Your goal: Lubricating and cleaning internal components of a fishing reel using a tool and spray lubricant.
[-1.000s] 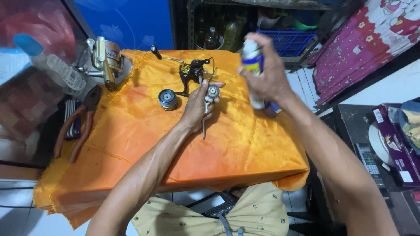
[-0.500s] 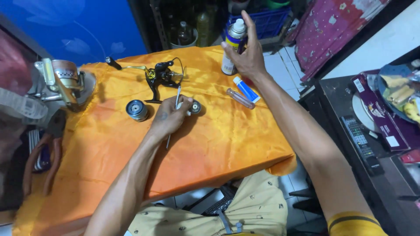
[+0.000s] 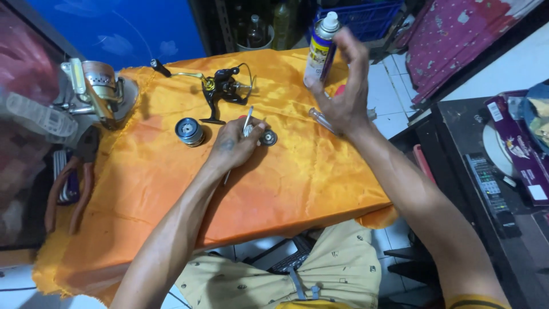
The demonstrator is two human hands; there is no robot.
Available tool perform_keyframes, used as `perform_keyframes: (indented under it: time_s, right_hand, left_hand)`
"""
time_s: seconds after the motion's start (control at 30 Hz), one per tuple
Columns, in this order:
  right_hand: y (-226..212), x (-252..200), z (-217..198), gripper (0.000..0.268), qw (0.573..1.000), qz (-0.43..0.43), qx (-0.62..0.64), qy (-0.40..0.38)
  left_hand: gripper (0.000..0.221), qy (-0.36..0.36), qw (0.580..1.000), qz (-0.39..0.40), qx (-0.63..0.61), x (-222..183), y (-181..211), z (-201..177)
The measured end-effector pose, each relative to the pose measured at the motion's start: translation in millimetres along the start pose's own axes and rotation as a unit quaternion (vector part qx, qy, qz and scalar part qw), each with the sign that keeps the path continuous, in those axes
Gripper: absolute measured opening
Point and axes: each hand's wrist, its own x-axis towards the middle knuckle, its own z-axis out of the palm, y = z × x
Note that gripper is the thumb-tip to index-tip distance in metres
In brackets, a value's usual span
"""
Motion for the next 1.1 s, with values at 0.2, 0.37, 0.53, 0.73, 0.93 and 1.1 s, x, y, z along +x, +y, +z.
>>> perform_keyframes:
  time_s: [0.2, 0.37, 0.53, 0.73, 0.93, 1.1]
  right_hand:
    - [-43.4, -11.6, 28.6, 0.009, 0.987, 0.001, 0.132, -0.09]
    - [-91.9, -15.3, 41.4, 0.029, 0.949, 0.088, 0.177, -0.244]
    - [-80.4, -21.8, 64.0, 0.029, 0.905, 0.185, 0.293, -0.248]
    - [-66.8, -27.5, 48.5, 0.036, 0.866, 0.227, 0.358, -0.266]
    - [-23.4, -24.2, 25.3, 0.04, 0.812, 0.28, 0.494, -0.138]
    - [-15.3, -44.0, 32.5, 0.041, 0.766, 0.358, 0.527, -0.084]
  left_hand:
    - [0.036, 0.051, 0.965, -0.116, -0.229, -0.1, 27.0, -1.5]
    - [0.059, 0.028, 0.902, 0.054, -0.427, -4.7, 23.7, -0.4]
    - [0.088, -0.002, 0.84, 0.106, -0.532, -10.5, 29.7, -6.4]
    - [0.099, 0.04, 0.864, 0.124, -0.486, 11.6, -14.3, 1.4]
    - [0.028, 0.099, 0.984, 0.102, -0.104, 11.1, -21.2, -6.8]
    - [0.046, 0.037, 0.966, 0.256, 0.019, 13.6, -25.7, -8.6]
